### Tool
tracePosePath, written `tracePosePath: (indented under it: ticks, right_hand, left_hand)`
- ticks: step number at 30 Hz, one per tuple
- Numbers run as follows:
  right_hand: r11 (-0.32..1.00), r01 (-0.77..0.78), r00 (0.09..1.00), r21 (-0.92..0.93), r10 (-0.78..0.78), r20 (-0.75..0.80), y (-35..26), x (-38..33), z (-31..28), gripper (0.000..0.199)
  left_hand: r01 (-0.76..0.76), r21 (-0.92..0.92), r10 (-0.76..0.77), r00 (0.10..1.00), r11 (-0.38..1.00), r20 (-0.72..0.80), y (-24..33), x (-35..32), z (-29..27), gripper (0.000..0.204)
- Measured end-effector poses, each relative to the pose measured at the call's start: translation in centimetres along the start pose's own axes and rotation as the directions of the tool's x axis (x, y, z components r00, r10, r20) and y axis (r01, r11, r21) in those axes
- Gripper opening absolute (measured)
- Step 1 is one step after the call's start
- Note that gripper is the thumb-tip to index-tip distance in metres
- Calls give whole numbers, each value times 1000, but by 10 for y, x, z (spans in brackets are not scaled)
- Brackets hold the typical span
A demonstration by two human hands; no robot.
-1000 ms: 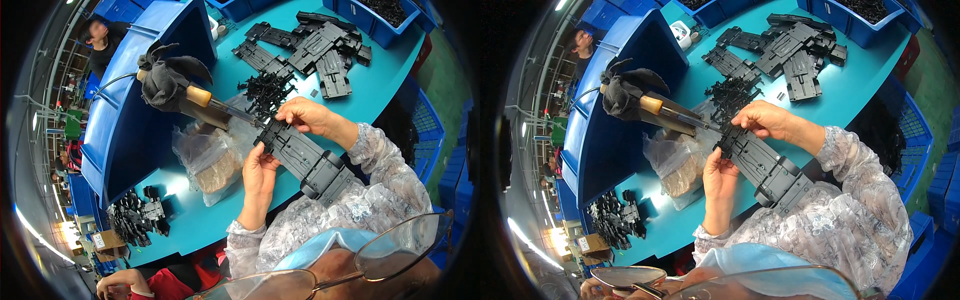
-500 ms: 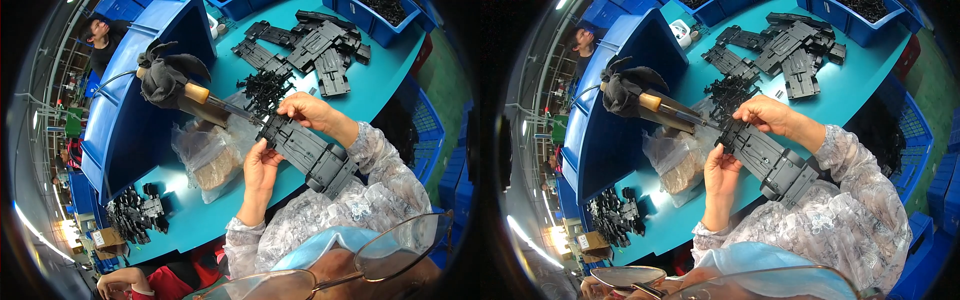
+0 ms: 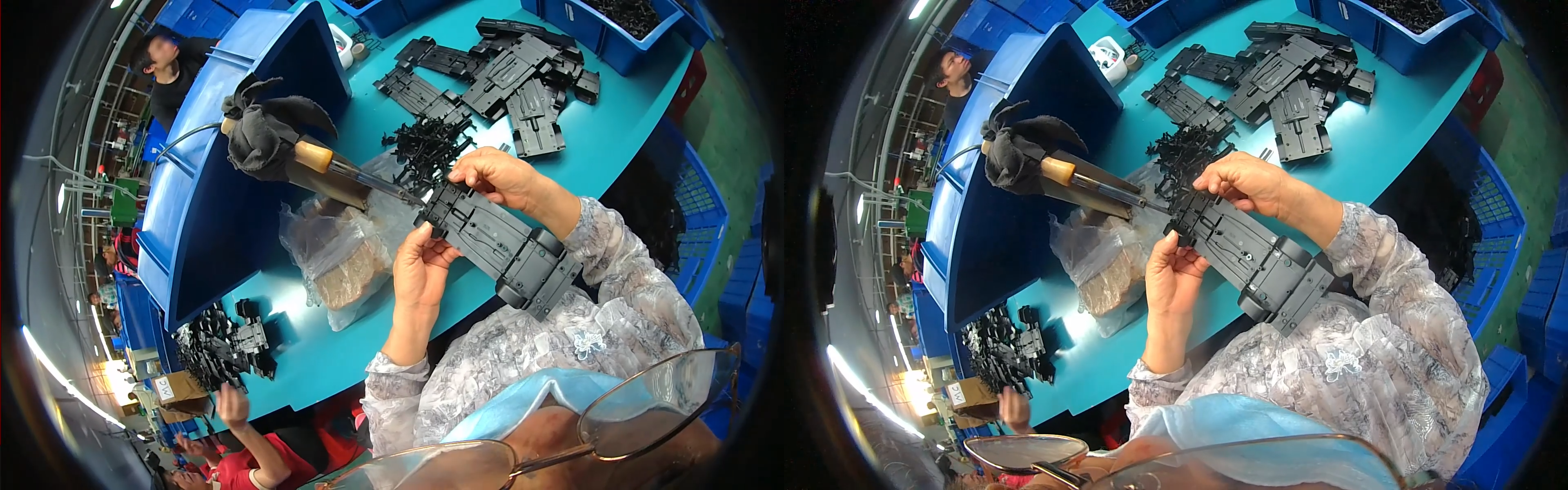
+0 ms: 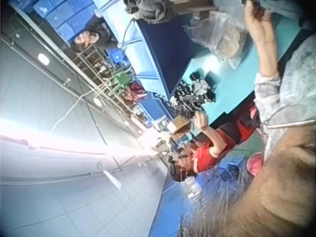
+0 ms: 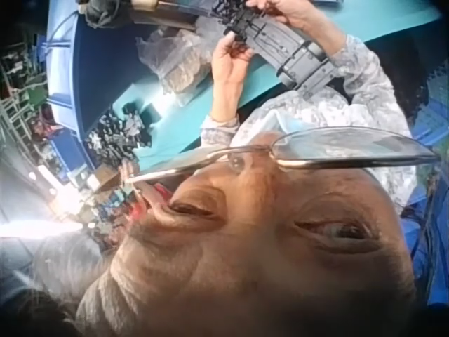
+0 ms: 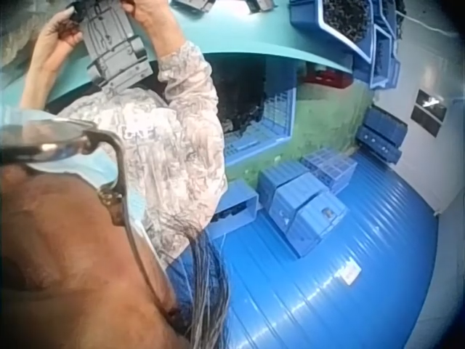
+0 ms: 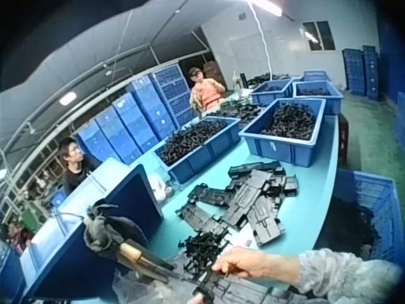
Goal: The person assembles small plastic connectors and plastic gears onto the chassis of a toy vehicle by hand, taking the components from storage bins.
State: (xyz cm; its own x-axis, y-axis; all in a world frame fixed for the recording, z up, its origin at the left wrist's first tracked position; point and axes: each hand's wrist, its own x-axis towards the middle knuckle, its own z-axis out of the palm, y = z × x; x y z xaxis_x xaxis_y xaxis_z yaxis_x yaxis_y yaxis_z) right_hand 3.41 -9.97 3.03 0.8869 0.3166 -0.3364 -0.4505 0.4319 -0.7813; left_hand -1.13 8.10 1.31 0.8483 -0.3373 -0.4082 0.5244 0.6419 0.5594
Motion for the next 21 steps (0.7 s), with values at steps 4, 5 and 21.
tracePosePath:
  ticks: [4,5,21]
  right_hand:
    - [1000,11,999,-19,-12,-30,2,-1,-7,11]
    - [1000,4,1000,-10,-4,-24,2,0,-7,10]
    - [991,134,990,6,-134,48,3,0,-21,11]
  left_hand:
    - [19,-5,-19,999,1000,36,-5,7,-3,17]
    - [21,-11,-20,999,1000,47,-5,7,-5,17]
    - [-51,33,49,996,998,70,-6,8,13,16]
